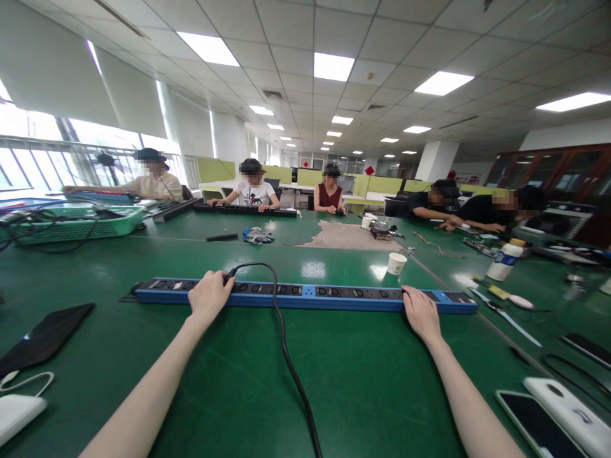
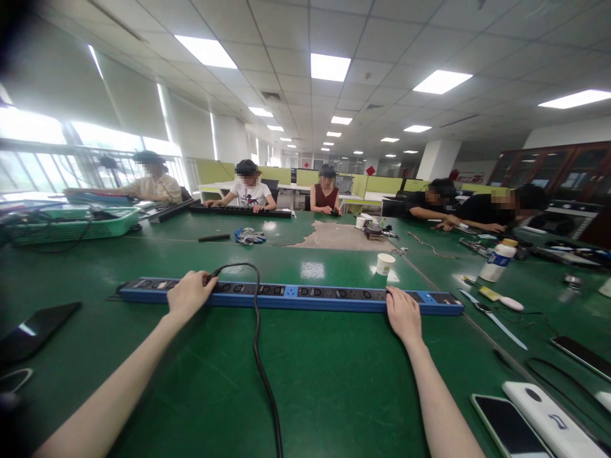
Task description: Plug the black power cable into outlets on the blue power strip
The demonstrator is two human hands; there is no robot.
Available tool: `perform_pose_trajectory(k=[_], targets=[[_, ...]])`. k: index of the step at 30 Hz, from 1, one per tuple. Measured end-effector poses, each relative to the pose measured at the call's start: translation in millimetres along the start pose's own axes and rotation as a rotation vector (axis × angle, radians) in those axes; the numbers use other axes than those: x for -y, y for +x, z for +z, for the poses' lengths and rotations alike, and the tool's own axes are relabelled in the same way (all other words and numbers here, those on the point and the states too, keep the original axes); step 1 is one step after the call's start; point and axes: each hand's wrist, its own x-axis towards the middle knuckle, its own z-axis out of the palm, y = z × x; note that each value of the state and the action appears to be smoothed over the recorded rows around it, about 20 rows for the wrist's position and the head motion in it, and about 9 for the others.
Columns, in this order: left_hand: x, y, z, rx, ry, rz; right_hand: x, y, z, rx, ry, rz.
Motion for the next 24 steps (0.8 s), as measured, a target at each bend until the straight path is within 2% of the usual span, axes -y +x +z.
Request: perform_pose_trajectory(k=[24], targets=[[-9, -11, -12.8, 0.004, 0.004, -0.01, -2, 0, 0, 0.004, 0.037, 0.034]])
